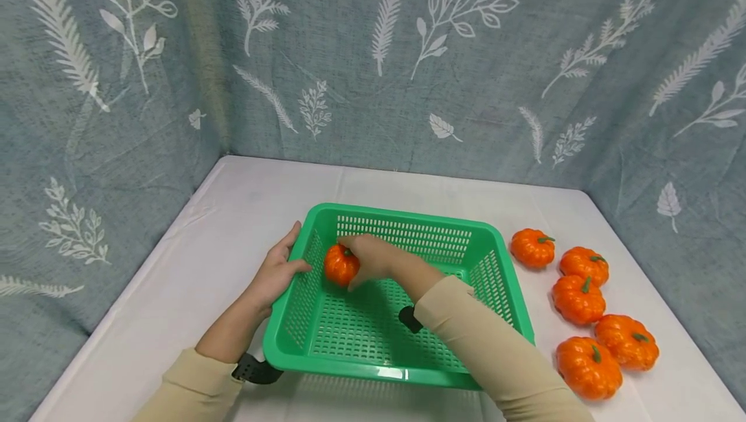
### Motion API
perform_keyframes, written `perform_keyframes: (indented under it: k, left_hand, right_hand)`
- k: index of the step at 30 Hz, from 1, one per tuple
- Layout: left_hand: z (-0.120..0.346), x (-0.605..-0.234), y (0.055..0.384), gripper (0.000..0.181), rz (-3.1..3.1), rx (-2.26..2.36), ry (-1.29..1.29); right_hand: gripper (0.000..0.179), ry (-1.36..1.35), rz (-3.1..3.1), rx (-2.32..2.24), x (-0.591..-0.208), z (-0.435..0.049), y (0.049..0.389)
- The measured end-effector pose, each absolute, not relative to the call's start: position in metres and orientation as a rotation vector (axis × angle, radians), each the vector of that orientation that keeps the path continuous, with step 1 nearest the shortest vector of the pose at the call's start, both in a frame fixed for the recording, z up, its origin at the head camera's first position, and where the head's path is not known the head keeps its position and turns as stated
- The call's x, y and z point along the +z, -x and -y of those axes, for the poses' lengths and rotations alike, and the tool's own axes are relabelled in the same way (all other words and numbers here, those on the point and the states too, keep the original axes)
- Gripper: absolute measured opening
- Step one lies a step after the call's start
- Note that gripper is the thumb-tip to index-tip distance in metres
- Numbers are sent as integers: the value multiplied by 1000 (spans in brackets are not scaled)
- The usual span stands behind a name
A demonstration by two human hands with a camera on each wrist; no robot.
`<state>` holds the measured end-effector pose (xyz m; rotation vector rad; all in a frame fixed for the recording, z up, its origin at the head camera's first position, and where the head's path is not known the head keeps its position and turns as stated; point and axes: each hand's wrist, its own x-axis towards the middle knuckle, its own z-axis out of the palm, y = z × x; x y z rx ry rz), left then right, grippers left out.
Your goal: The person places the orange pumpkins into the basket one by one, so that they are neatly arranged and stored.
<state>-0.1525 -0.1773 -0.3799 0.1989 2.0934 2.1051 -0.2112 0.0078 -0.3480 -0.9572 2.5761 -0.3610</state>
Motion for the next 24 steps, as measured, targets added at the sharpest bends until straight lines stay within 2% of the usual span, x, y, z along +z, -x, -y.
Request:
perform_keyframes:
  k: [13,20,24]
  left_hand:
    - [177,-380,153,85,-2092,2106,-212]
    - [178,-378,153,86,-2094,2103,-204]
    - [179,-377,154,86,-2091,2101,-202]
  right_hand:
    - [85,988,-2614,-322,-361,-3,210]
    - [94,995,-2631,-215,-357,-2,207]
    - [94,1006,-2606,-307,-349,-8,207]
